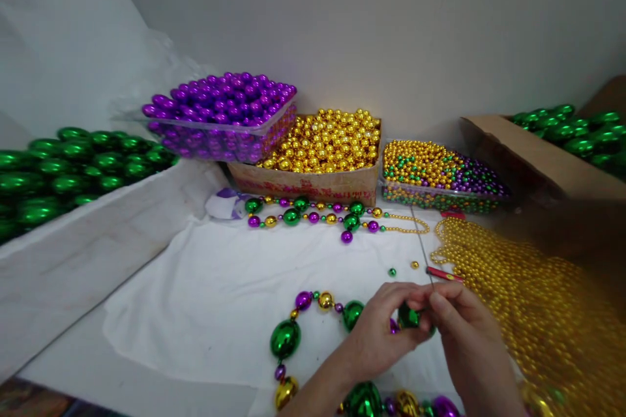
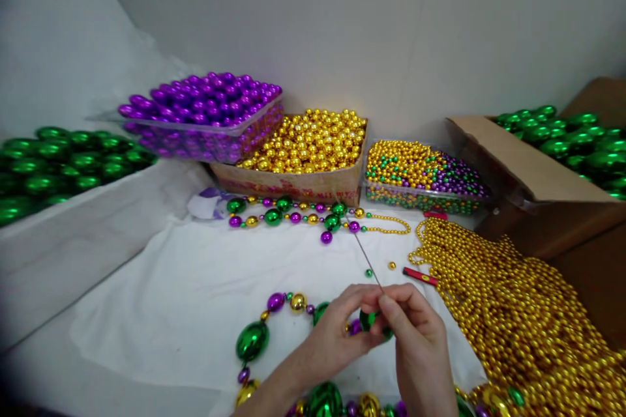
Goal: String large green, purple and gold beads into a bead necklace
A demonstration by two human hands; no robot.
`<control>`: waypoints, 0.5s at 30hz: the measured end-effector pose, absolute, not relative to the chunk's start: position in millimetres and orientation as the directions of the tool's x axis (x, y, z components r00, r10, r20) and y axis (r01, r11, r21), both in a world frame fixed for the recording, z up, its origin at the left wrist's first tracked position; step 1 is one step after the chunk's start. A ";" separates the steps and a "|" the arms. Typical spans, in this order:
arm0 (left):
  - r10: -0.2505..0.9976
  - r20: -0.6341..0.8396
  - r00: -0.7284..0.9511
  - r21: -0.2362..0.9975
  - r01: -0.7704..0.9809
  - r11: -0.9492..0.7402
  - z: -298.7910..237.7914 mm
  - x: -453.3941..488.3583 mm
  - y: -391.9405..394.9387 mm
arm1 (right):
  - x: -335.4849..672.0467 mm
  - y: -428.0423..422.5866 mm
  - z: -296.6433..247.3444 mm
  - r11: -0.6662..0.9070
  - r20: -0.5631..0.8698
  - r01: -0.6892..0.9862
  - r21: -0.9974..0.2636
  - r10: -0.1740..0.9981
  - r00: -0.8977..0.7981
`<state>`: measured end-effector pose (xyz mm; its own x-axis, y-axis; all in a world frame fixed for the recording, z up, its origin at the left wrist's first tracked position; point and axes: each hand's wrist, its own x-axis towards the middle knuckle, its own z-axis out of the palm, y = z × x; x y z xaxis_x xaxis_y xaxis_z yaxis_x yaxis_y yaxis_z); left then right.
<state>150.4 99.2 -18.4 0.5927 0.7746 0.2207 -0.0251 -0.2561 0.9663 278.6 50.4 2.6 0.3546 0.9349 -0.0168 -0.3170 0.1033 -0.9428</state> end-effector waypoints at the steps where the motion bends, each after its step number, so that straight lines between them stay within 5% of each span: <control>1: 0.766 0.236 0.598 0.962 -0.033 -0.270 -17.7 151.2 99.5 | 278.5 50.5 4.4 0.113 -0.015 -0.341 -0.933 0.936 0.352; 7: 0.732 0.276 0.623 0.935 0.003 -0.354 -14.0 154.9 105.1 | 282.5 52.4 11.2 0.202 0.000 -0.447 -0.872 0.911 0.412; 15: 0.713 0.196 0.674 0.901 0.164 -0.403 -25.4 163.6 108.5 | 304.8 33.8 26.5 0.267 0.022 -0.333 -0.904 0.809 0.587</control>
